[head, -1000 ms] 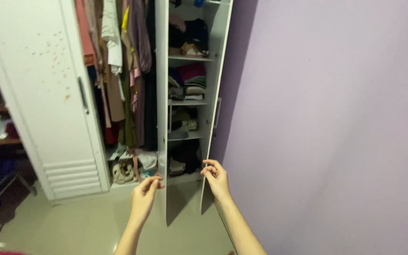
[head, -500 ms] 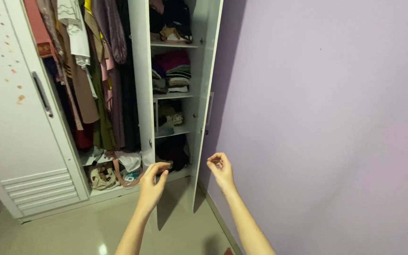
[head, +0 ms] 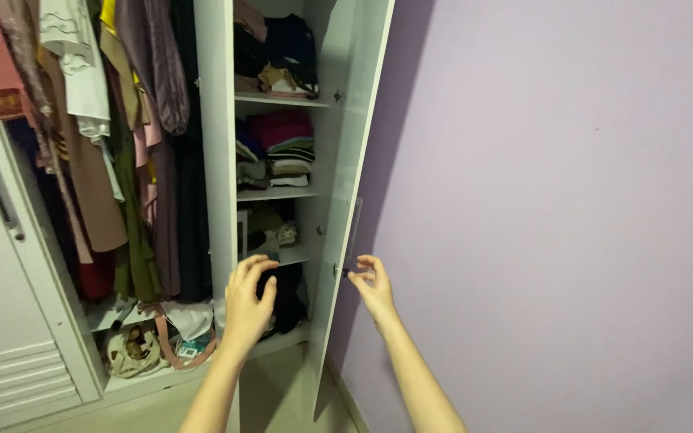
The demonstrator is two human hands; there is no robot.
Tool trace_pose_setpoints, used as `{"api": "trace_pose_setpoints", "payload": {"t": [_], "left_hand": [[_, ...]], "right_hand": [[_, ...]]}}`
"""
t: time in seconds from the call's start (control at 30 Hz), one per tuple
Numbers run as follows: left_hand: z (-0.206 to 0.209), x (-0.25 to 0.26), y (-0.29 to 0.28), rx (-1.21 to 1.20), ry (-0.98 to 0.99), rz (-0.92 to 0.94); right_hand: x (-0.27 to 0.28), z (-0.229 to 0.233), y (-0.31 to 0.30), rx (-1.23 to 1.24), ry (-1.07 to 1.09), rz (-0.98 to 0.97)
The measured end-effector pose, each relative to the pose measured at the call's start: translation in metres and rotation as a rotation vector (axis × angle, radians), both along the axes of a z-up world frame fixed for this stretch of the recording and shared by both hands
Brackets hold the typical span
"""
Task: The person closes a wardrobe, then moves to a vanity table to organize personal items. They handle a white paper, a branded shopping bag, a pink makeup pouch, a water bottle, and a small perfume bottle, placing them on the table and into the bag.
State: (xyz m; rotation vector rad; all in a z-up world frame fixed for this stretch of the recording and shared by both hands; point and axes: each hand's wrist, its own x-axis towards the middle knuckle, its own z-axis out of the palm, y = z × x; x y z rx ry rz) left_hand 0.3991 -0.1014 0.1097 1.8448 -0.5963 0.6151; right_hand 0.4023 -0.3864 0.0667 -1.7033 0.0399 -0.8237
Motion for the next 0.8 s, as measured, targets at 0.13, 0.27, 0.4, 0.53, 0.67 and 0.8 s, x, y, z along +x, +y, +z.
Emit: {"api": "trace_pose_setpoints", "payload": {"t": [0.13, 0.27, 0.4, 0.53, 0.67, 0.8], "left_hand": [[0.000, 0.047, -0.011, 0.028, -0.079, 0.091], [0.004, 0.087, -0.014, 0.081, -0.163, 0.212], [0.014, 0.131, -0.022, 0.203, -0.347, 0.423], [0.039, 0.176, -0.016, 0.197, -0.428, 0.462], [0.060, 0.219, -0.015, 0.151, -0.535, 0.423], [0.064, 0.230, -0.018, 0.074, -0.592, 0.281]], "right_hand": [[0.058, 0.001, -0.035, -0.020, 0.011, -0.012], [0.116, 0.006, -0.070, -0.037, 0.031, -0.073], [0.171, 0.015, -0.104, -0.130, 0.059, -0.149], [0.187, 0.044, -0.104, -0.246, 0.138, -0.208], [0.206, 0.071, -0.102, -0.323, 0.150, -0.281], [0.238, 0.065, -0.112, -0.294, 0.222, -0.291]]}}
